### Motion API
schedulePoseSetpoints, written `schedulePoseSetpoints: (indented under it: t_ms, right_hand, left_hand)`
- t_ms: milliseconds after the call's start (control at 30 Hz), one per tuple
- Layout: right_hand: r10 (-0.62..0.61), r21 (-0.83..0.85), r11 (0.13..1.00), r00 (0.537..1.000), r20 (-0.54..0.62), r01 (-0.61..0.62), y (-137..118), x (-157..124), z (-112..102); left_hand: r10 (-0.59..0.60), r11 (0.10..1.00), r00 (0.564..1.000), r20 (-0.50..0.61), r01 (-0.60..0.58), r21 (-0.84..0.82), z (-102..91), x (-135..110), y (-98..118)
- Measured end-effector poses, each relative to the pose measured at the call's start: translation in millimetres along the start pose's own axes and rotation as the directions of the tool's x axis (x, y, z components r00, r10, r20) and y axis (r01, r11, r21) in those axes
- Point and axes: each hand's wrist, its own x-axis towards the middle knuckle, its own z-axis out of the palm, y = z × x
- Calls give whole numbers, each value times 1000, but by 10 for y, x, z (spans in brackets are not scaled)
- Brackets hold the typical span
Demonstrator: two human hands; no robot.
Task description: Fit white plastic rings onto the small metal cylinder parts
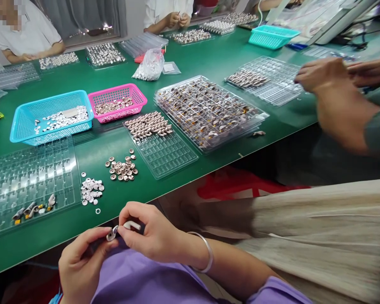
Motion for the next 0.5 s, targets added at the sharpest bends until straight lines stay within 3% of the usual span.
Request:
schedulePoseSetpoints:
  t_ms: [133,333,500]
  right_hand:
    - [73,9,997,993,92,-74,-37,40,-27]
    - [123,5,992,987,106,-124,-52,53,-17]
    - [171,54,982,974,145,-181,-33,62,0]
  left_hand:
    - [87,996,996,21,-88,11,15,55,16]
    - [281,947,958,54,-286,148,4,95,54]
    - [346,908,935,76,-354,224,-8,66,59]
